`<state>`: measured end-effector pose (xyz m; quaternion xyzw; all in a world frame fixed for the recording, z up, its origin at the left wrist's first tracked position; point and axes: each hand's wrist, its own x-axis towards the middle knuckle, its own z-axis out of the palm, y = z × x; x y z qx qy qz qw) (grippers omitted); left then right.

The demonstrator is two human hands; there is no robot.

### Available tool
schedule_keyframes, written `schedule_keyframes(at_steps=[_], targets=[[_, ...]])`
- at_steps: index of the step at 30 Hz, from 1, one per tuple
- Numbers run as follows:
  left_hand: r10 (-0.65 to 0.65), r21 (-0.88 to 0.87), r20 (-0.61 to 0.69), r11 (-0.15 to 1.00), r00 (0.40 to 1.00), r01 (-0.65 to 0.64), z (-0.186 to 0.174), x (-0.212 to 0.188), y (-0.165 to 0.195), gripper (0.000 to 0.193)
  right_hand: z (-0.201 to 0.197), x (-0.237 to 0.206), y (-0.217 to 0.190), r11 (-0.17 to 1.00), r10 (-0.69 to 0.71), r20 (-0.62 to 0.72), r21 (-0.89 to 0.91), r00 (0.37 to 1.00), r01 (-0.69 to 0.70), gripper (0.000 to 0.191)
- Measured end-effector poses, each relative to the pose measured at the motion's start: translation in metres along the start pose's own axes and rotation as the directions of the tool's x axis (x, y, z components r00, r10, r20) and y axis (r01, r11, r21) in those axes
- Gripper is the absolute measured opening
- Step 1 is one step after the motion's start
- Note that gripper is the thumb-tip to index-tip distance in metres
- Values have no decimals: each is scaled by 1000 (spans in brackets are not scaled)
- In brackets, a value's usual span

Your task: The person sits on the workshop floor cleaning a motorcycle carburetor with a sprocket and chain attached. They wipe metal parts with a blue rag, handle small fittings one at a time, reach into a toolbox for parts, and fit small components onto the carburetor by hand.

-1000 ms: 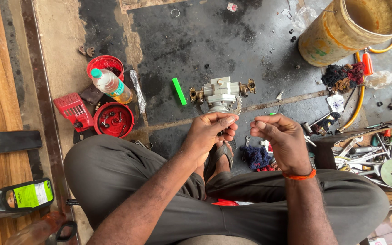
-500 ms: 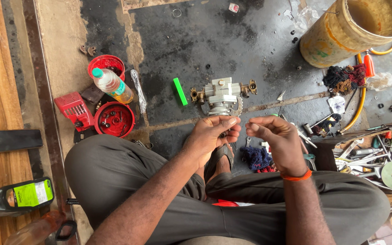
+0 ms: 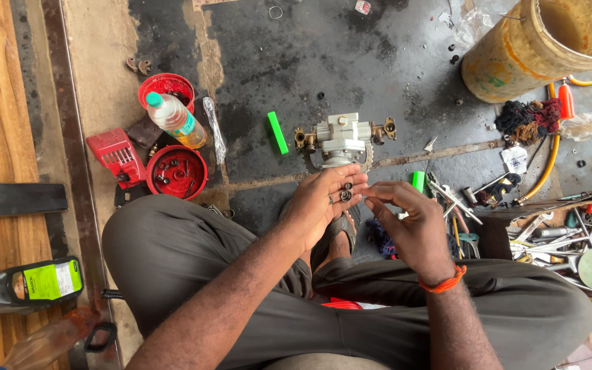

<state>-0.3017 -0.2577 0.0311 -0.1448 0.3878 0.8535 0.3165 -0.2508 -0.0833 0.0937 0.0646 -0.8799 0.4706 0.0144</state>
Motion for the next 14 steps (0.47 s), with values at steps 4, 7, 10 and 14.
schedule_keyframes(at_steps=[4, 7, 10, 14], targets=[[-24, -18, -18, 1000, 1000, 24, -1, 0, 1, 44, 3, 3, -10, 996, -45, 11, -71, 999, 46, 24], [-33, -26, -13, 999, 999, 32, -2, 0, 1, 43, 9, 4, -11, 991, -82, -2, -107, 997, 81, 24], [-40, -15, -29, 999, 999, 40, -2, 2, 0, 44, 13, 2, -10, 982, -66, -17, -176, 998, 62, 23], [-37, -7, -25, 999, 999, 37, -3, 3, -3, 45, 16, 2, -7, 956, -74, -22, -287, 997, 65, 22]])
